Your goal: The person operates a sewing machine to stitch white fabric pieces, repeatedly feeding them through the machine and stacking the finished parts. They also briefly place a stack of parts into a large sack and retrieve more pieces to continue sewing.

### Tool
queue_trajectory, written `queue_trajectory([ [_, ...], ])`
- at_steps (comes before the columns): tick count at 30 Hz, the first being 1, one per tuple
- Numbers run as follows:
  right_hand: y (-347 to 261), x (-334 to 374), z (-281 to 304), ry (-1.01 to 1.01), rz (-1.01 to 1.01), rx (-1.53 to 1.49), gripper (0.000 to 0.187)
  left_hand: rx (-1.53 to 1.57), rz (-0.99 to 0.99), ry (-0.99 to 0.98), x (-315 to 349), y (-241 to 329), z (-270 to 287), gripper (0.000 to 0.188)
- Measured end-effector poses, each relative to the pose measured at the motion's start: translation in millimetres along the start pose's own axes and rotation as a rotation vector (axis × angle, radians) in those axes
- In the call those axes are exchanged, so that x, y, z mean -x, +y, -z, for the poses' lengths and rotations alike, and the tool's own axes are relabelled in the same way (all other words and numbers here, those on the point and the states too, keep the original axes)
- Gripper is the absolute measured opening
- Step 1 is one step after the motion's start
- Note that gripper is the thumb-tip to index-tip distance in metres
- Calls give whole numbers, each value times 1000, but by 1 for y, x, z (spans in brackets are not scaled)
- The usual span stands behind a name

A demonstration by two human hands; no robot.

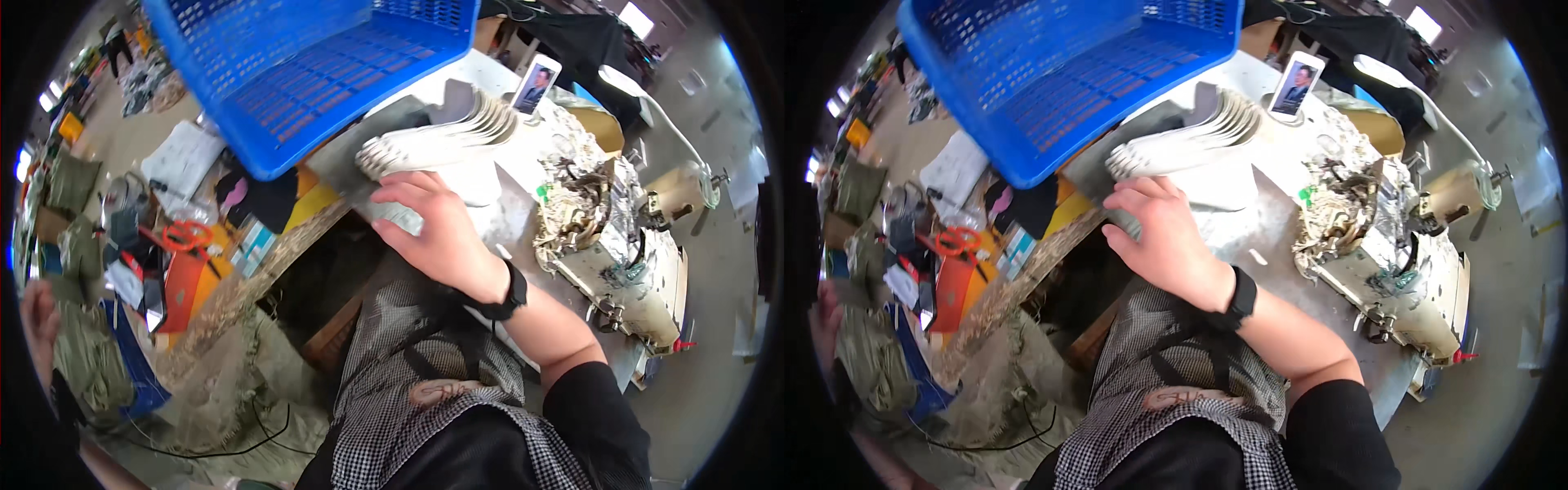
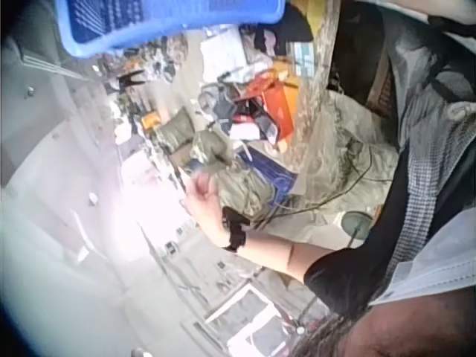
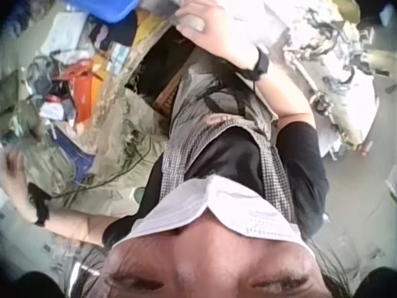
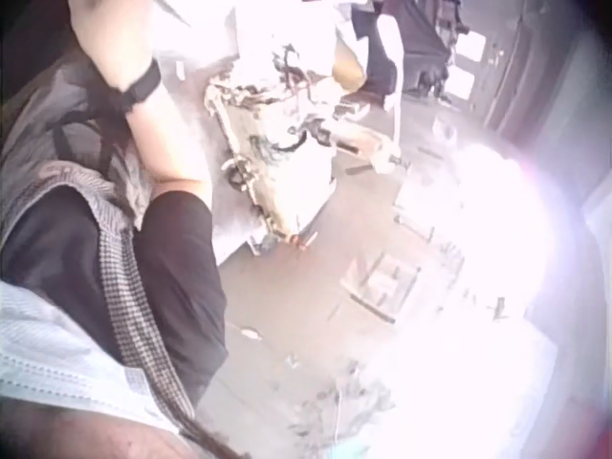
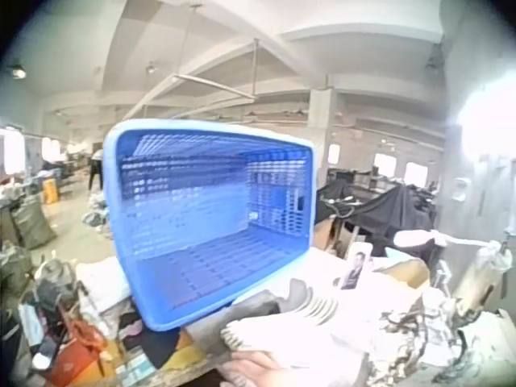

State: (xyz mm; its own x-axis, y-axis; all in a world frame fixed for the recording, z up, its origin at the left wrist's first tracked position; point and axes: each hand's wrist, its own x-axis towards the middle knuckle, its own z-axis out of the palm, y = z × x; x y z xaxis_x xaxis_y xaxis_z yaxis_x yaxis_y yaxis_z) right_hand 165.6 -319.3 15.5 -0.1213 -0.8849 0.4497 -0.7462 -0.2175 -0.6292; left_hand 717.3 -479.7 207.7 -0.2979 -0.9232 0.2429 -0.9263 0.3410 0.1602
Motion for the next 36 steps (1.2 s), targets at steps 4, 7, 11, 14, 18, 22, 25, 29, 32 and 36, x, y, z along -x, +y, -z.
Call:
queue_trajectory([
  [4, -2, 34, 49, 192, -114, 199, 31, 234, -596, -358, -53, 292, -93, 34],
  [7, 1, 61, 72, 241, -257, 235, 34, 510, -1071, -302, -65, 402, -170, 39],
  [11, 11, 89, 85, 264, -387, 217, 33, 527, -1248, -191, -59, 488, -242, 45],
  [14, 17, 116, 96, 294, -458, 129, 28, 449, -1349, 7, -59, 518, -277, 41],
  [18, 18, 151, 108, 335, -593, 38, 23, 472, -1408, 171, -62, 518, -301, 35],
  [22, 16, 168, 117, 343, -693, -109, 30, 633, -1338, 129, -61, 529, -290, 22],
  [25, 14, 170, 120, 386, -846, -379, 45, 812, -1265, 77, -46, 533, -262, 18],
  [29, 29, 175, 115, 366, -720, -617, 63, 1118, -1122, -159, -6, 520, -250, 24],
  [32, 13, 163, 127, 626, -796, -689, 40, 1095, -1225, -331, 5, 516, -249, 22],
  [36, 10, 169, 135, 685, -736, -658, 27, 1060, -1156, -380, 2, 509, -245, 22],
])
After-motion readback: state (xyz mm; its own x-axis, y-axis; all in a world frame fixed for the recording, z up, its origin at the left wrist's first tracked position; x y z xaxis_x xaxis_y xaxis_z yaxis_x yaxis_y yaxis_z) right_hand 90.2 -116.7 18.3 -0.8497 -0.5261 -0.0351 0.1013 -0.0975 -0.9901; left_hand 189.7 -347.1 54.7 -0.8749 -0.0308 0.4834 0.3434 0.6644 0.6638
